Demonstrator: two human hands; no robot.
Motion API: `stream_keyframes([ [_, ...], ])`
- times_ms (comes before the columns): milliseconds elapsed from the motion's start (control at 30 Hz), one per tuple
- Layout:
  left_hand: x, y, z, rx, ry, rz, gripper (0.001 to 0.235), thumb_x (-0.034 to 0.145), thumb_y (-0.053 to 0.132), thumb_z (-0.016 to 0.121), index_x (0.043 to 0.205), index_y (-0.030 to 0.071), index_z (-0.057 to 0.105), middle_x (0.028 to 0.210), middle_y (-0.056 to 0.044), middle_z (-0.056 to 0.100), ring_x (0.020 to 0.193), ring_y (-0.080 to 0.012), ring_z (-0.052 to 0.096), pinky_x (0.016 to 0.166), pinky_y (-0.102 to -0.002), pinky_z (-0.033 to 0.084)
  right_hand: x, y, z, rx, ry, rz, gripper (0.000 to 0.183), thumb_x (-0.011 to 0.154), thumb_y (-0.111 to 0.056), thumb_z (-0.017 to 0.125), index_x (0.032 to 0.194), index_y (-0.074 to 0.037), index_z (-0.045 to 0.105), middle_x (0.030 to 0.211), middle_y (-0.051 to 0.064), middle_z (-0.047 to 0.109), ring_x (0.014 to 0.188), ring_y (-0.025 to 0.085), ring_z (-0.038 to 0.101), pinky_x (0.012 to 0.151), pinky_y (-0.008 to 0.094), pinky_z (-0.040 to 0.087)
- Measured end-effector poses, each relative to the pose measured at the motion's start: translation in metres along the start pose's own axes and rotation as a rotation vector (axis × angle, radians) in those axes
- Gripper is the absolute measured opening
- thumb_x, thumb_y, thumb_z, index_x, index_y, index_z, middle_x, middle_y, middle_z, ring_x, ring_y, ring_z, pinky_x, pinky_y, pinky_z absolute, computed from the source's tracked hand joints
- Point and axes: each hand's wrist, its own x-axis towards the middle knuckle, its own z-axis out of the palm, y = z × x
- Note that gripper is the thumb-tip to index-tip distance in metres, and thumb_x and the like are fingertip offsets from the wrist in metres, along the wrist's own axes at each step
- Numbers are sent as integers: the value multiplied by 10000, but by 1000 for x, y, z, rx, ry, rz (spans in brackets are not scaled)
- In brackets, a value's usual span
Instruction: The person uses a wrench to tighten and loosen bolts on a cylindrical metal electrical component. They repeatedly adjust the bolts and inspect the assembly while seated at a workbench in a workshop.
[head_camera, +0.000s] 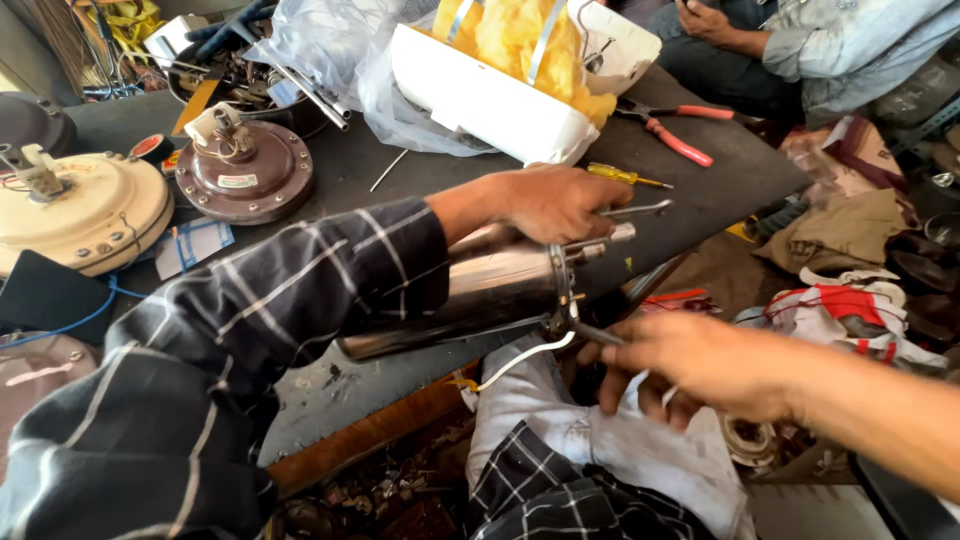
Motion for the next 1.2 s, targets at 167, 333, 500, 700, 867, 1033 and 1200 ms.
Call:
stream_keyframes([
  [167, 4, -15, -4, -25, -15, 0, 408, 942, 384, 607, 1240, 106, 581, 1118, -145, 692, 1058, -335, 652, 872, -469, 475, 17, 10, 2, 274, 16, -48, 346, 948, -244, 593, 1178, -20, 723, 716, -12, 515, 524, 91, 357, 429, 253, 268],
  [333, 4, -37, -12, -181, 41, 35, 426, 944, 341, 640, 1255, 54, 600, 1155, -167, 686, 1085, -301, 665, 929, -424, 497, 49, 58, 42, -219, 509, -450, 252, 995, -233, 567, 1196, -141, 687, 737, 44, 685, 608, 177, 597, 576, 322, 454],
  [500, 7, -46, -9, -215, 13, 30, 464, 936, 322, 627, 1313, 57, 576, 1169, -139, 685, 1074, -262, 645, 934, -393, 477, 94, 78, 63, -511, 1034, -1061, 286, 930, -87, 625, 1215, -88, 626, 886, 113, 670, 781, 328, 653, 680, 413, 510],
  [700, 8, -44, -10, -250, 16, -2, 525, 942, 360, 658, 1350, 42, 565, 1133, -110, 701, 1031, -214, 641, 925, -361, 491, 146, 62, 59, -417, 1219, -1329, 405, 883, -39, 612, 1287, -23, 583, 1088, 214, 621, 843, 353, 649, 696, 423, 526],
  [867, -1, -51, -22, -407, -31, -209, 516, 940, 360, 651, 1361, 62, 624, 1123, -96, 722, 1008, -204, 632, 913, -349, 496, 162, 68, 41, -403, 1115, -1300, 446, 947, -52, 613, 1390, -37, 560, 1012, 181, 627, 877, 349, 648, 737, 449, 529],
  [1033, -4, -64, -31, -520, 74, -367, 695, 918, 380, 705, 1466, 8, 497, 1236, -62, 703, 1134, -168, 637, 988, -290, 479, 142, 69, 35, -294, 1076, -1206, 404, 1006, -101, 541, 1404, -39, 576, 980, 177, 687, 858, 326, 699, 739, 412, 549],
  [1200, -2, -76, -31, -621, 29, -369, 752, 896, 385, 679, 1491, -14, 451, 1261, -159, 727, 1114, -243, 628, 959, -324, 490, 98, 54, 25, -291, 894, -889, 387, 966, -183, 576, 1343, -107, 618, 751, 168, 709, 686, 343, 712, 654, 440, 538],
])
